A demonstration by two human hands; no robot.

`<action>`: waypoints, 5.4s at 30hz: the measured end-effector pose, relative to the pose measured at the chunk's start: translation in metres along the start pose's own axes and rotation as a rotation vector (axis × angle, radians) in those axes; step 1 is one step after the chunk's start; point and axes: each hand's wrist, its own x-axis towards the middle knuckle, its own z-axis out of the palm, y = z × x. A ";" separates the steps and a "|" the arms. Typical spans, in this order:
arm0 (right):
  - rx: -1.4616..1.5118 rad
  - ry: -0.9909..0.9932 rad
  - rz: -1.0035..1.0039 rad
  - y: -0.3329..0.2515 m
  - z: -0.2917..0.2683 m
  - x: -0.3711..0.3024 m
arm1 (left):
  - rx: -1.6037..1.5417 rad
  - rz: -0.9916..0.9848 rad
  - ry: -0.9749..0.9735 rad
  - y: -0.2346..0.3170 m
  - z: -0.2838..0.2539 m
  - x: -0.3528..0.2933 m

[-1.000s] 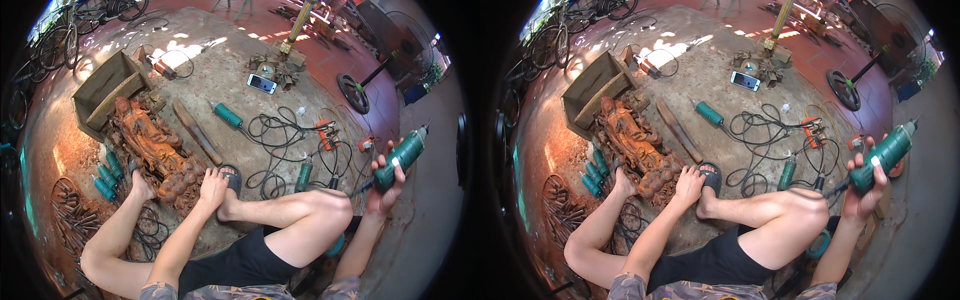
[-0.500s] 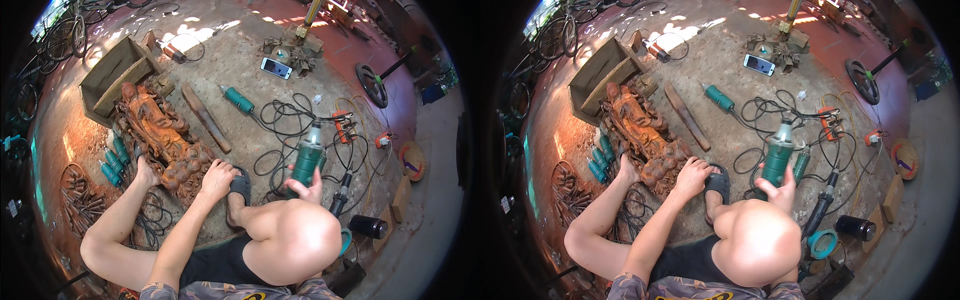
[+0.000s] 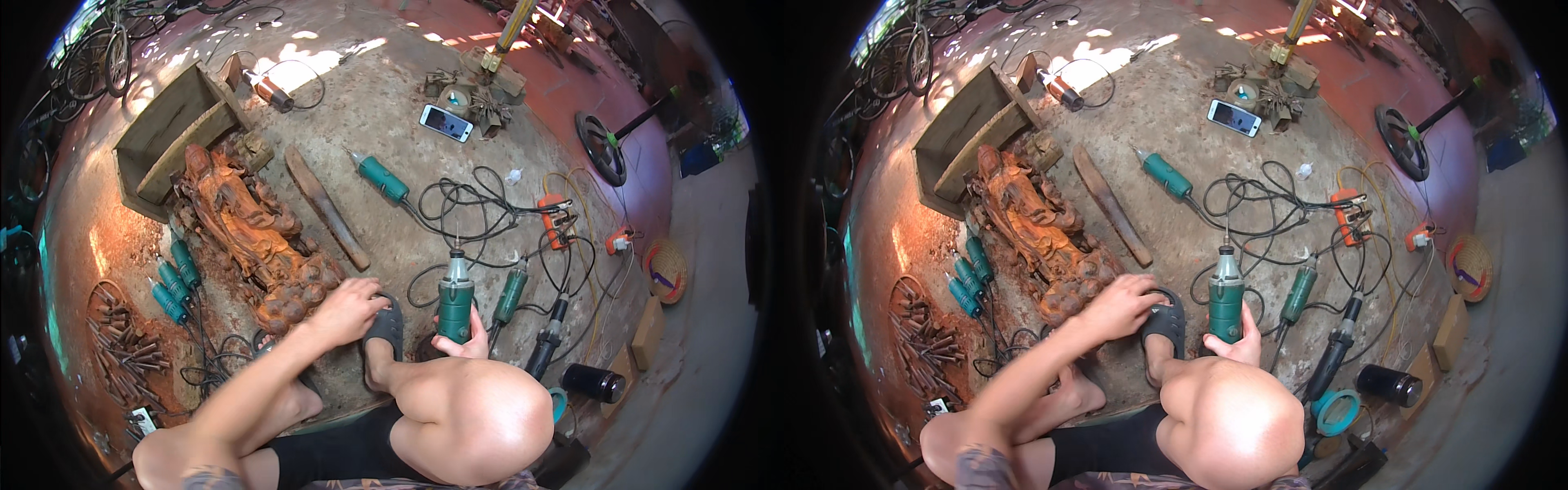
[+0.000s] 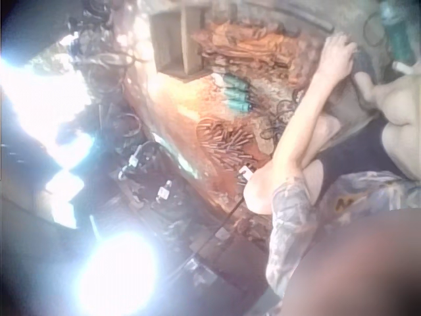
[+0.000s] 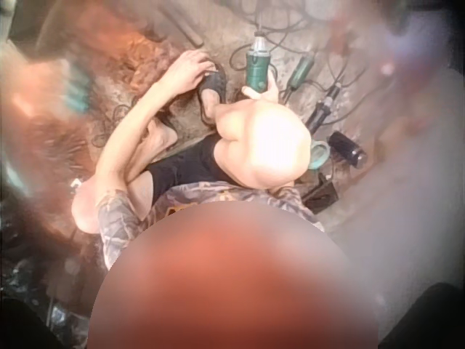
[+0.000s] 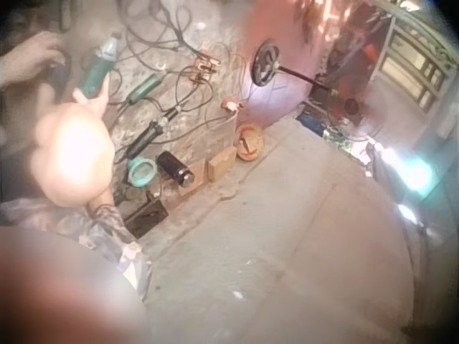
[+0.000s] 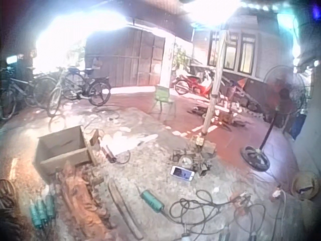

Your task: The person uses a rotary tool to carve details into a large wooden sculpture. They hold the sculpture with one hand and operate the tool with the other, occasionally pausing to adjust the tool or inspect the work.

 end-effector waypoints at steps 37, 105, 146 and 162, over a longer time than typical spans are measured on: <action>-0.093 -0.249 0.306 -0.053 0.063 0.094 | -0.779 -1.189 -0.434 0.050 0.110 -0.232; -0.308 -0.301 0.032 -0.014 0.041 0.093 | -0.094 -0.686 0.353 -0.071 -0.044 -0.103; -0.112 -0.254 0.321 0.017 0.050 0.092 | -0.236 -0.812 0.623 -0.069 -0.044 -0.100; -0.949 -0.052 -0.504 0.087 0.159 0.289 | -0.183 -0.754 0.655 -0.066 -0.047 -0.094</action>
